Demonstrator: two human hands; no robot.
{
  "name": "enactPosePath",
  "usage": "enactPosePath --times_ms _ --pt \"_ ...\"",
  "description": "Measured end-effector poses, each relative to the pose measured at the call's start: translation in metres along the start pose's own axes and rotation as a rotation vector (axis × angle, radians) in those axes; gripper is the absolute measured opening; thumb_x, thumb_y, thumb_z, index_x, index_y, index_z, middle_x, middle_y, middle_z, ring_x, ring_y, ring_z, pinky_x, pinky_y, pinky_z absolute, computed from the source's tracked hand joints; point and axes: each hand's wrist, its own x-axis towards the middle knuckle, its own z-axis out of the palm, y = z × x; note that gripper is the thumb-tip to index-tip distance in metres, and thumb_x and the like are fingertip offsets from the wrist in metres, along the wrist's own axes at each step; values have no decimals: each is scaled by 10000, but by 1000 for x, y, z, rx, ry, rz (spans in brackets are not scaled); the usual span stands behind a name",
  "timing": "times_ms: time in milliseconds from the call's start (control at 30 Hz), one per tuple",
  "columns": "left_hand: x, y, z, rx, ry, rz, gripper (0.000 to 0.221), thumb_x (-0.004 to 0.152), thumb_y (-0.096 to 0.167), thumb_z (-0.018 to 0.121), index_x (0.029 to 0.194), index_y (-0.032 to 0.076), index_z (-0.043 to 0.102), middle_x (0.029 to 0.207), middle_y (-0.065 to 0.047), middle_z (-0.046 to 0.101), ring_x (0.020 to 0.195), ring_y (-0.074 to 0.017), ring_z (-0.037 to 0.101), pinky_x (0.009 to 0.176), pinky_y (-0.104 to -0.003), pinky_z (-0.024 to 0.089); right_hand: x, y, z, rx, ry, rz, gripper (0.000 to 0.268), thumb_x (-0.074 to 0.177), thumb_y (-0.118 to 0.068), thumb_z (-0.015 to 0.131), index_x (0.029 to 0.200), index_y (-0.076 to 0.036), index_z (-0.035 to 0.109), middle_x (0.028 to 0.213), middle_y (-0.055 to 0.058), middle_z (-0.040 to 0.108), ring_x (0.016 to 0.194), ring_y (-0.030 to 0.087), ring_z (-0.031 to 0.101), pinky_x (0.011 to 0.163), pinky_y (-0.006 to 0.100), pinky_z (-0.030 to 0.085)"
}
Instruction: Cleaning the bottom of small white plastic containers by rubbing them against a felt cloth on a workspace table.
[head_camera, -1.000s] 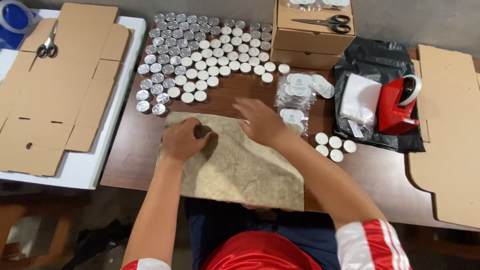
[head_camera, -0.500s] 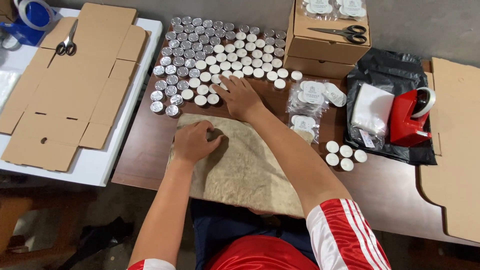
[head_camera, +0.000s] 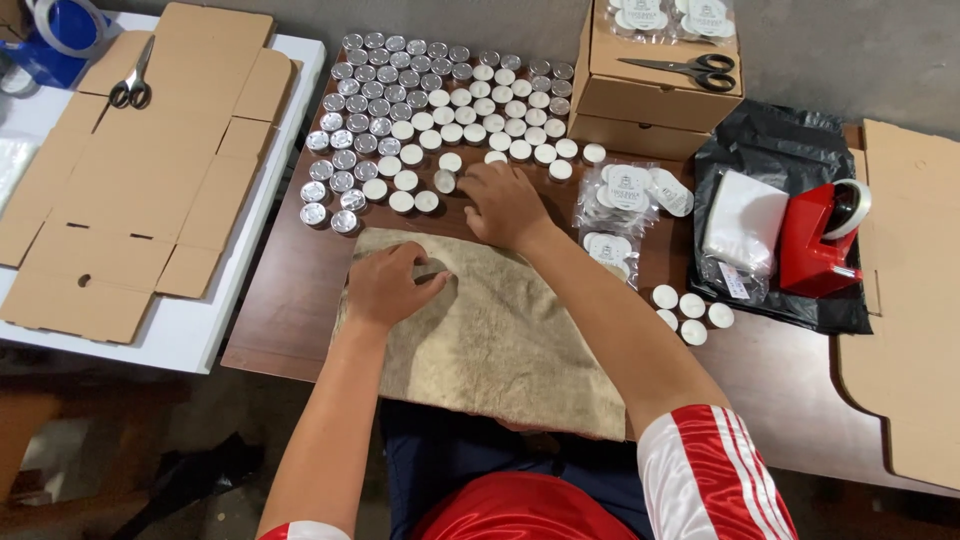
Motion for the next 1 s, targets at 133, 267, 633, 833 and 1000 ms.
enactPosePath --times_ms 133,267,633,833,1000 --pt "1 -2 1 13 -35 -25 423 957 539 658 1111 147 690 1062 -105 739 922 -291 756 683 -451 648 -10 -2 -25 50 -37 122 551 863 -393 711 1362 -195 588 1384 58 507 1301 304 450 1004 497 421" --pt "4 -10 14 32 -15 -4 437 962 565 651 1121 160 685 1041 -76 735 904 -272 759 636 -449 653 -23 -7 -31 82 -156 171 406 1002 -344 575 1373 -180 582 1422 38 505 1305 279 426 1009 481 443" --pt "3 -6 11 39 38 11 418 943 565 684 1070 167 695 996 -66 745 869 -252 763 639 -425 650 -49 -15 -73 180 -134 216 588 952 -363 688 1465 -165 481 1452 112 445 1306 343 439 973 499 477" --pt "3 -7 11 40 7 -6 444 946 586 666 1088 166 691 1008 -65 743 869 -249 763 628 -430 654 -43 -19 -68 202 -275 312 589 1039 -494 532 1543 -209 426 1596 154 304 1392 385 349 1097 535 351" --pt "4 -11 17 61 62 3 418 931 576 700 1049 175 700 970 -49 748 834 -222 766 611 -392 649 -40 -13 -44 24 -191 258 444 1049 -530 492 1374 -240 578 1410 87 477 1211 320 485 928 472 452"
